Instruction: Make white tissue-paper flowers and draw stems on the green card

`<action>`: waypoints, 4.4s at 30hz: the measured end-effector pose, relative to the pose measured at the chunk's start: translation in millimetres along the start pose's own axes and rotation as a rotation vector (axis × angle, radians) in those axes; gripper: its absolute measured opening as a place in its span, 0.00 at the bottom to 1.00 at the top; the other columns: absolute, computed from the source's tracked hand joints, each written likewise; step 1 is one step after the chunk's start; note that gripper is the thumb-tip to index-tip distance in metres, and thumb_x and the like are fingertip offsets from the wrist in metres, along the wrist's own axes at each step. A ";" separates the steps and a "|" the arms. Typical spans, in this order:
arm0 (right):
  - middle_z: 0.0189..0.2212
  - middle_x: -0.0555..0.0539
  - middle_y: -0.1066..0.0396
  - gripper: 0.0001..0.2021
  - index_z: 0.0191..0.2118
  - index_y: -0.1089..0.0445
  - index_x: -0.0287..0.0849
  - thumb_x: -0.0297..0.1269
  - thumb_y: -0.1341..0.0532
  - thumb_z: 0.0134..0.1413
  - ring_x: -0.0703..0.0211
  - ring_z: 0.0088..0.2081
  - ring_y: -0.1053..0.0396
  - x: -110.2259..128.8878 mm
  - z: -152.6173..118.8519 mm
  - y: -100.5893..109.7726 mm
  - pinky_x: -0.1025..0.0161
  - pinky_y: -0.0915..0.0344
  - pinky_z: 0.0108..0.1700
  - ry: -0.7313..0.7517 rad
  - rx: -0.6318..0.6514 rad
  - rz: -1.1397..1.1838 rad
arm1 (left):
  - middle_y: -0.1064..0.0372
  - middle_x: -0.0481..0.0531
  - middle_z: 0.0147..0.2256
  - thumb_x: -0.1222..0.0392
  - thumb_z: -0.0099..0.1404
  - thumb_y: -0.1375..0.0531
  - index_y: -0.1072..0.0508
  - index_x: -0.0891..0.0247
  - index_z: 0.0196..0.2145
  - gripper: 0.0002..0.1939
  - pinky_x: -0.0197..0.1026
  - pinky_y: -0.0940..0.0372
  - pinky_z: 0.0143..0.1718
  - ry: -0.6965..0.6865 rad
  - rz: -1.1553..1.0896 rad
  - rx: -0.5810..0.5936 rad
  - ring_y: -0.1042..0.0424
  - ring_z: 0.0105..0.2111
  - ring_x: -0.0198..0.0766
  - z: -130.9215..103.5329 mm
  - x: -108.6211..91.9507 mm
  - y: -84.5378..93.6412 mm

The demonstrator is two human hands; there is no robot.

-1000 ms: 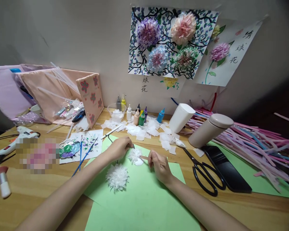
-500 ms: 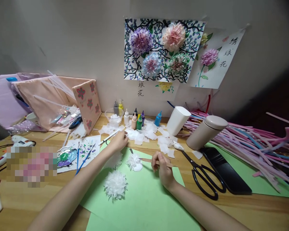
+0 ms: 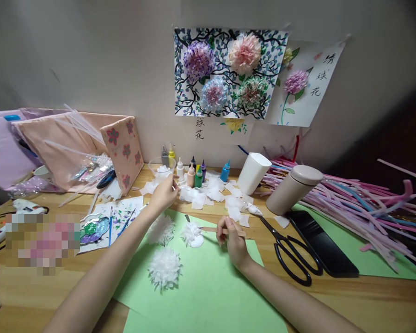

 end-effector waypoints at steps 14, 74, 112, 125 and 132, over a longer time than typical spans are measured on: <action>0.35 0.46 0.30 0.10 0.36 0.40 0.45 0.45 0.51 0.60 0.59 0.32 0.32 14.3 5.9 -1.9 0.64 0.35 0.29 0.042 -0.064 -0.002 | 0.30 0.49 0.31 0.59 0.56 0.42 0.39 0.62 0.51 0.25 0.34 0.40 0.31 -0.327 -0.377 0.261 0.34 0.28 0.32 -28.9 -75.5 45.5; 0.14 0.54 0.44 0.21 0.23 0.41 0.43 0.47 0.56 0.62 0.65 0.17 0.43 13.8 -5.1 7.1 0.66 0.45 0.23 0.050 -0.102 -0.259 | 0.28 0.51 0.30 0.57 0.55 0.44 0.28 0.62 0.27 0.08 0.35 0.45 0.26 -0.079 0.066 0.482 0.32 0.29 0.39 -60.4 -67.7 -53.2; 0.14 0.56 0.45 0.21 0.22 0.44 0.42 0.47 0.56 0.62 0.67 0.16 0.45 3.4 -3.7 -1.1 0.67 0.47 0.23 0.010 0.000 -0.215 | 0.26 0.50 0.30 0.65 0.48 0.41 0.25 0.60 0.26 0.06 0.36 0.45 0.25 0.058 0.238 0.468 0.30 0.30 0.40 -42.1 -18.5 -44.5; 0.30 0.47 0.28 0.13 0.34 0.37 0.43 0.40 0.54 0.62 0.59 0.33 0.30 24.8 -0.4 -7.4 0.63 0.36 0.35 0.194 0.135 -0.495 | 0.41 0.57 0.47 0.61 0.46 0.36 0.38 0.58 0.50 0.32 0.42 0.39 0.42 -0.015 0.319 0.319 0.37 0.47 0.47 -41.6 -26.0 -33.6; 0.27 0.46 0.28 0.14 0.28 0.35 0.43 0.37 0.53 0.62 0.58 0.31 0.30 23.8 -0.9 -11.5 0.66 0.39 0.31 0.292 0.179 -0.998 | 0.37 0.54 0.46 0.62 0.48 0.37 0.33 0.59 0.46 0.25 0.41 0.41 0.45 -0.055 0.260 0.369 0.36 0.46 0.46 -38.5 -19.8 -42.3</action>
Point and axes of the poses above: each hand's wrist, its own z-axis towards the middle knuckle, its own y-axis out of the back of the hand, x = y × z, the point moved 8 cm from there along z, towards the middle knuckle
